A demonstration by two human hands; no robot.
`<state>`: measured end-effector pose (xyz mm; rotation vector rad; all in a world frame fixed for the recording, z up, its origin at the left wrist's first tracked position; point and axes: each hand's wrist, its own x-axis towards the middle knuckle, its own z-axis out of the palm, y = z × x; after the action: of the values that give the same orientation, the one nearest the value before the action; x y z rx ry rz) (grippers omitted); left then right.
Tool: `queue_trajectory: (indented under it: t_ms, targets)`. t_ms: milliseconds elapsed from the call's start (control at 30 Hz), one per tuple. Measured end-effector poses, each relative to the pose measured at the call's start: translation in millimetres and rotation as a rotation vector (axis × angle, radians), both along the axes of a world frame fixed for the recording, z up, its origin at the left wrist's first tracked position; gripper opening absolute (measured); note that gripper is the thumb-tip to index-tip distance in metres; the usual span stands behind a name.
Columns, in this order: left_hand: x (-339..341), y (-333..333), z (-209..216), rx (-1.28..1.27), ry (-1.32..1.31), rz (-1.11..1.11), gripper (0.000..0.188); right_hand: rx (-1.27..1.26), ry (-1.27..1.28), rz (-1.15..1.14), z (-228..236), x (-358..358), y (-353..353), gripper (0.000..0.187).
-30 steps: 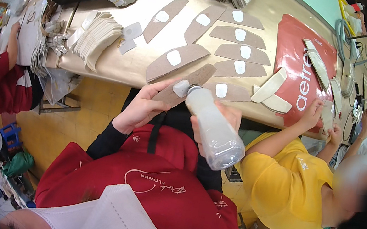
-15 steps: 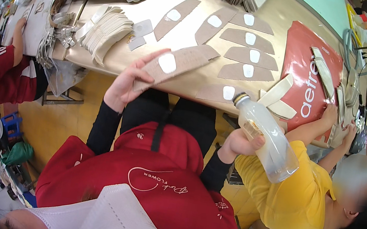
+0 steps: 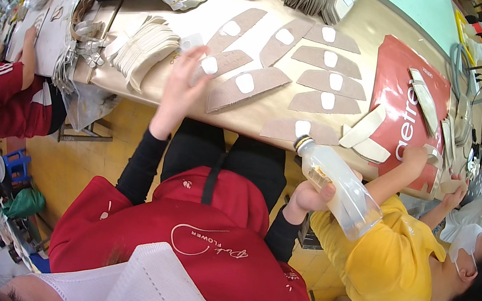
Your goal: The person repeatedly picks up small beige cardboard pieces and applies a white liquid from a squeeze bottle onto a marked area on each piece. They then place the treated pieces back on the table. The process is repeated for multiple pieces throughout the clip.
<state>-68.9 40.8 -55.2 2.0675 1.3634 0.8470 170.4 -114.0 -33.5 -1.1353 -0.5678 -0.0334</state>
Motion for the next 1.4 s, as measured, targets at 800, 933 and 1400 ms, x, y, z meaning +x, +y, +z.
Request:
queue_trajectory:
  t_ms: [800, 933, 1400]
  targets:
    - [44.3, -79.9, 33.6, -1.170, -0.955, -0.513, 0.045, -0.225, -0.561, 0.241, 15.9, -25.3, -4.6, 0.061]
    - [37.0, -82.6, 44.2, -1.246, -0.678, -0.505, 0.066, -0.234, -0.539, 0.305, 21.8, -29.1, -7.0, 0.061]
    - [41.0, -84.2, 58.7, -1.207, -0.634, -0.440, 0.070, -0.325, -0.591, 0.466, 35.6, -33.8, -19.8, 0.042]
